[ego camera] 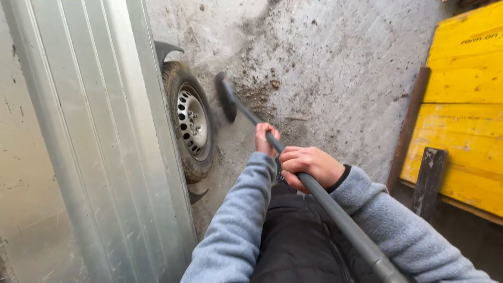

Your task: Sweeping dirt and debris off a concrete garage floor using a push broom.

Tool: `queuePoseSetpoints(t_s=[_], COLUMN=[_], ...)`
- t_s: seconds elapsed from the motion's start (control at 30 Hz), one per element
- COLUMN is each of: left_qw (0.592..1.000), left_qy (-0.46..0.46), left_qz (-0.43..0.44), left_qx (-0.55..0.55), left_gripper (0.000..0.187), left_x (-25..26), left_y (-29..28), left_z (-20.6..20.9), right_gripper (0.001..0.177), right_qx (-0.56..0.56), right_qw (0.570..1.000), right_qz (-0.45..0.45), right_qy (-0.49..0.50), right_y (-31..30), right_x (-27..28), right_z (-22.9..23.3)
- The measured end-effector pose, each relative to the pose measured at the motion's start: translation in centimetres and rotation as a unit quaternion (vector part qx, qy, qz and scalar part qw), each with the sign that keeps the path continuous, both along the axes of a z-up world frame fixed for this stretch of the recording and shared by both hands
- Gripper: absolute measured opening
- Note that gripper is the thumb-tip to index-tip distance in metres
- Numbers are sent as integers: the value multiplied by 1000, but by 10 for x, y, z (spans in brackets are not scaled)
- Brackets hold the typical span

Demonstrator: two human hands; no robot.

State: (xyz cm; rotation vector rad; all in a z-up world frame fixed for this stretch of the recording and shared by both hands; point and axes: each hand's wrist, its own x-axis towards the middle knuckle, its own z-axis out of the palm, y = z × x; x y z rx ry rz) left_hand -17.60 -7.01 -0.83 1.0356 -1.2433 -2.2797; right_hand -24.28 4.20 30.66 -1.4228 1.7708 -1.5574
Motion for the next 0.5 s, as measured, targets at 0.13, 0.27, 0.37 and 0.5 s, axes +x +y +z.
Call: queuePoseSetpoints(t_s=[0.13, 0.27, 0.37, 0.5], left_qw=[965, 971, 977, 968], left_qy=[-26, -25, -31, -84], left_qz=[-91, -50, -22, -29], left_qx=[-244, -233, -208, -237], left_gripper=[32, 30, 34, 33], left_x=[-2, -5, -16, -17], left_y=[7, 1, -29, -60], left_z=[14, 30, 33, -16], right_gripper=[37, 40, 39, 37], right_qx=[13, -11, -13, 10], right_qw=[999, 998, 1000, 997], right_qz=[-4, 5, 1, -36], right_qy=[51, 56, 12, -63], right_y=[5, -1, -14, -25], right_x=[0, -8, -20, -23], right_z=[18, 39, 30, -3])
